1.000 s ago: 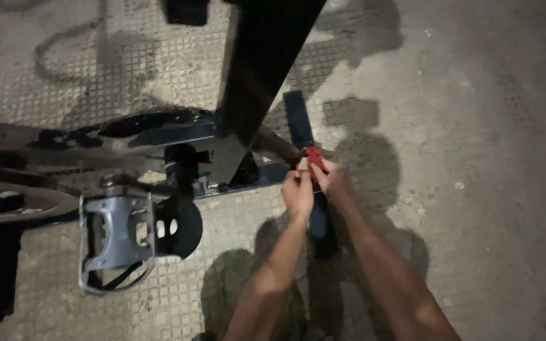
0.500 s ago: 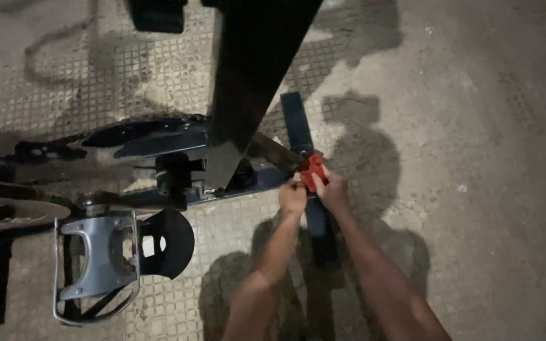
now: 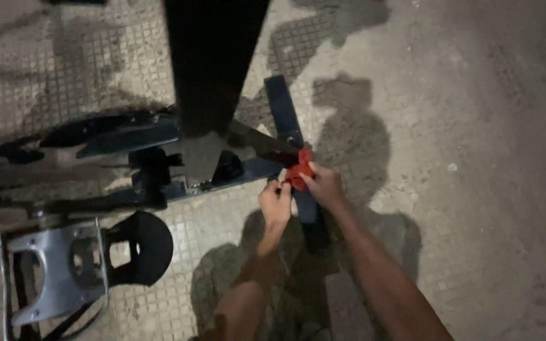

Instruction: Wiping down stationary bikes and weight benches with a red cleaning cloth in a gym.

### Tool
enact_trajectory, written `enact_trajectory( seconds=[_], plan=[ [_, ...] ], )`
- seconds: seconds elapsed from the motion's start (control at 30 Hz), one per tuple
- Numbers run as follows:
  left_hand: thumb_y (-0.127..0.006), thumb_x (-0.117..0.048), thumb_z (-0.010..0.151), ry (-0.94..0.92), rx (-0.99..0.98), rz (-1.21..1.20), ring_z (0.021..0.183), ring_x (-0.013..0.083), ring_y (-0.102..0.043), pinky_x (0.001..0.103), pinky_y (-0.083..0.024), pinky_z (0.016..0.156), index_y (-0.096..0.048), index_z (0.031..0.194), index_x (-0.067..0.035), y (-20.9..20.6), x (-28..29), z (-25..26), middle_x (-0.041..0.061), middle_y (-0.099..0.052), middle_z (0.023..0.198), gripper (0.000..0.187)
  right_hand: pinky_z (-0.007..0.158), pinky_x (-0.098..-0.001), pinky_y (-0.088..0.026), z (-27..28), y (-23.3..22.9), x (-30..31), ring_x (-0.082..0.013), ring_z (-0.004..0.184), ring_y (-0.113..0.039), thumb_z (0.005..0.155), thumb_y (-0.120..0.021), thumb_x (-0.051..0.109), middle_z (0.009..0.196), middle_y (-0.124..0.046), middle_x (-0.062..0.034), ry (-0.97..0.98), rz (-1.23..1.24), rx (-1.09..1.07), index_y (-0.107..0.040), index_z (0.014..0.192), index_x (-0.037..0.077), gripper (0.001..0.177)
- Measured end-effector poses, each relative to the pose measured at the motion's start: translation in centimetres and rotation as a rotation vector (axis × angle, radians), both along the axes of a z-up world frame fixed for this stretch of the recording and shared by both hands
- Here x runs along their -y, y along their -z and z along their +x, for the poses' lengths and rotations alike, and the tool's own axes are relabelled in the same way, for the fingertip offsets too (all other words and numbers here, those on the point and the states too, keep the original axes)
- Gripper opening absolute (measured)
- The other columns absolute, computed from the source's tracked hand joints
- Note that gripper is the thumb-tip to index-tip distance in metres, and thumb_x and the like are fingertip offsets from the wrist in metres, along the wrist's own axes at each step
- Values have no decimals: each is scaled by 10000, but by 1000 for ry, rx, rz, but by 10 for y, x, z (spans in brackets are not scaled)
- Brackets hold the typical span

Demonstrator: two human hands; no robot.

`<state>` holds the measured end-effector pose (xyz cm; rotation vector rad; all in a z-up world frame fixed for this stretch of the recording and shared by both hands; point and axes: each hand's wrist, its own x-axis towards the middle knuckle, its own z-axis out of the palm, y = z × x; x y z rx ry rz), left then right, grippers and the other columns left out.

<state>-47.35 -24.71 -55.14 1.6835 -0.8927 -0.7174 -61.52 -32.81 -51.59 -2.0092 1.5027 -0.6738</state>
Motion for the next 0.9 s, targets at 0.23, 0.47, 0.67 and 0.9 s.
enact_trajectory(
  seconds=[0.23, 0.47, 0.67, 0.9],
  plan=[
    [-616, -182, 938, 428, 633, -482, 597, 276, -615, 363, -471, 531, -723, 955, -93, 51, -76, -10, 132, -644, 710, 141, 869, -446, -565, -40, 3, -107, -396, 1088, -676, 741, -762, 131, 1268, -669, -228, -270, -195, -65, -686, 1196, 15, 476],
    [-634, -232, 935, 278, 32, -4, 727, 368, -669, 481, -539, 636, -669, 1054, 7, 14, -75, -20, 193, -662, 806, 269, 895, -416, -572, -39, 19, -104, -332, 1049, -704, 923, -671, 93, 1238, -694, -206, -82, -49, -10, -672, 1266, 11, 353],
    [-625, -206, 982, 10, -24, -87, 751, 371, -679, 462, -552, 702, -642, 968, 12, -4, 2, 4, 205, -682, 796, 219, 902, -393, -588, 6, -6, -32, -317, 1094, -752, 915, -797, 279, 1273, -727, -195, 94, -23, 81, -670, 1333, 37, 499],
    [-648, -65, 852, -132, 371, -205, 1095, 380, -627, 479, -506, 976, -643, 1087, -36, -49, 0, 3, 163, -663, 1115, 236, 1002, -493, -471, -10, 41, -25, -482, 1298, -526, 896, -797, 326, 1483, -485, -346, -108, -54, -78, -401, 1524, -55, 835]
  ],
)
